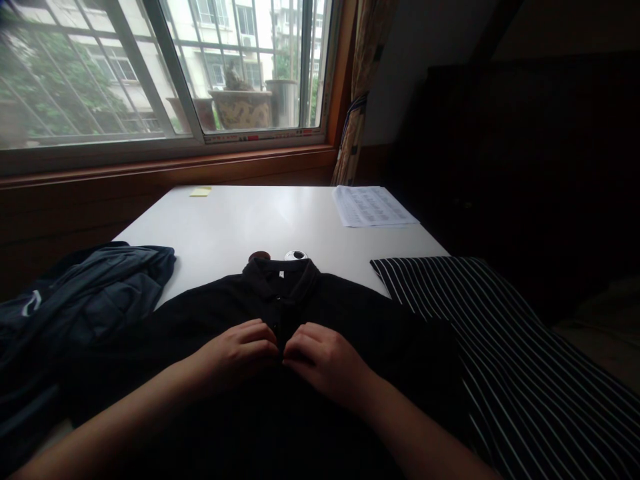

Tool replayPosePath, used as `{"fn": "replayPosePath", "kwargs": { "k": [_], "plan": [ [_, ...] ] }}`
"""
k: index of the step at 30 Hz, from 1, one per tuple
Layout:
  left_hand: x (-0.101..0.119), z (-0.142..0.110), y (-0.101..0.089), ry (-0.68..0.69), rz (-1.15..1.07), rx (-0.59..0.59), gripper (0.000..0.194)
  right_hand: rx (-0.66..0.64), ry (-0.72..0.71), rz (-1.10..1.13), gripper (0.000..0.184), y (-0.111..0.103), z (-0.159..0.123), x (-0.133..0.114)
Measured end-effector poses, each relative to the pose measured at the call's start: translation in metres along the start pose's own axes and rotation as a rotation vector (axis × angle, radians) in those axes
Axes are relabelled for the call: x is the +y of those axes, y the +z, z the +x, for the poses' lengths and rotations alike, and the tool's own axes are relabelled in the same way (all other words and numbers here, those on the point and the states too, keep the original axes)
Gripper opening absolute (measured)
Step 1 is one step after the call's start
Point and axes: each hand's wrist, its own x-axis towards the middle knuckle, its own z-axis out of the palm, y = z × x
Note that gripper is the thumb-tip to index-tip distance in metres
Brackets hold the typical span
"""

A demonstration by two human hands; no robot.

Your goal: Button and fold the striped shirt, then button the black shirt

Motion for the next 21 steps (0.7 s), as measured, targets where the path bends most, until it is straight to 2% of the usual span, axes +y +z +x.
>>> {"fn": "replayPosePath", "kwargs": {
  "k": [4, 11, 21],
  "plan": [
    [0.0000, -0.0002, -0.0003, 0.026, 0.029, -0.022, 0.016, -0.035, 0.009, -0.074, 0.008, -0.0014, -0.0004, 0.0014],
    [-0.0008, -0.0027, 0.0013, 0.079, 0.089, -0.042, 0.020, -0.070, 0.104, 0.010, 0.003, -0.0003, -0.0013, 0.0037],
    [0.0006, -0.0015, 0.0014, 0.105, 0.147, -0.040, 0.017, -0.111, 0.227, 0.038, 0.005, -0.0010, 0.0035, -0.0002]
  ]
}}
